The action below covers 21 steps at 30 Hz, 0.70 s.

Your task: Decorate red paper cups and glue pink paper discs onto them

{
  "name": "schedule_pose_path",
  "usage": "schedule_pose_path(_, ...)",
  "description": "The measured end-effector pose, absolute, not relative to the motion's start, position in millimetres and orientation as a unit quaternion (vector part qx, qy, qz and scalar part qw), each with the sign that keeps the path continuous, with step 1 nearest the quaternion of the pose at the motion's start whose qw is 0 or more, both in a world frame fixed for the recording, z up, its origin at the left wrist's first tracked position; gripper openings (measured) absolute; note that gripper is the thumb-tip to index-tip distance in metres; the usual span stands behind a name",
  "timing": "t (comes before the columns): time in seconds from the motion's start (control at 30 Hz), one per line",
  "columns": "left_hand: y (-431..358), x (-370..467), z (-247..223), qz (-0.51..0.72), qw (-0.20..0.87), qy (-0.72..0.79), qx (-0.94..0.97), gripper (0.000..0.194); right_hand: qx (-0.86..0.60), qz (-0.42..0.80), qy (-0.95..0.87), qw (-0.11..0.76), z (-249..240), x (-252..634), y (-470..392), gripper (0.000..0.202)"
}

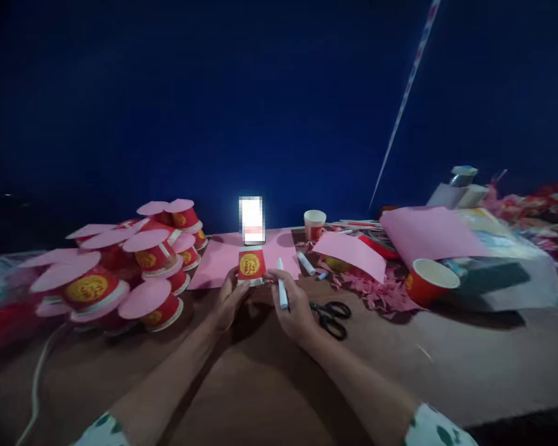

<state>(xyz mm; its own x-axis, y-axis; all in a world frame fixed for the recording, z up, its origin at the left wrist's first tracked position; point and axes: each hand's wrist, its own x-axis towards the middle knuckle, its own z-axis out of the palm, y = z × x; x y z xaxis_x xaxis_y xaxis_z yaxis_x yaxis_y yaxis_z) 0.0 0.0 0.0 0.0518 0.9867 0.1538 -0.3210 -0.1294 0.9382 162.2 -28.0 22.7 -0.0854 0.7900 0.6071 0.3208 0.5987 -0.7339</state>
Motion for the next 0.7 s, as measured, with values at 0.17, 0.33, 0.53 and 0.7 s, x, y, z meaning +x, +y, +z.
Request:
schedule_pose_path(0.17,-1,3,3,0.574,0.575,0.341,0.473,0.051,-0.394,0.219,-0.707,0.545,24,162,-31,0.030)
schedule_pose_path(0.33,-3,3,8,0.572,0.570,0.340,0.482,0.057,-0.403,0.217,-0.708,0.537,26,163,-31,0.030)
schedule_pose_path(0.53,-2,2,10,0.576,0.555,0.346,0.490,0.060,-0.428,0.209,-0.701,0.531,27,164,-29,0.028)
schedule_pose_path(0.7,-4,4,16,0.575,0.525,0.365,0.510,0.064,-0.440,0.201,-0.696,0.531,25,164,-27,0.027)
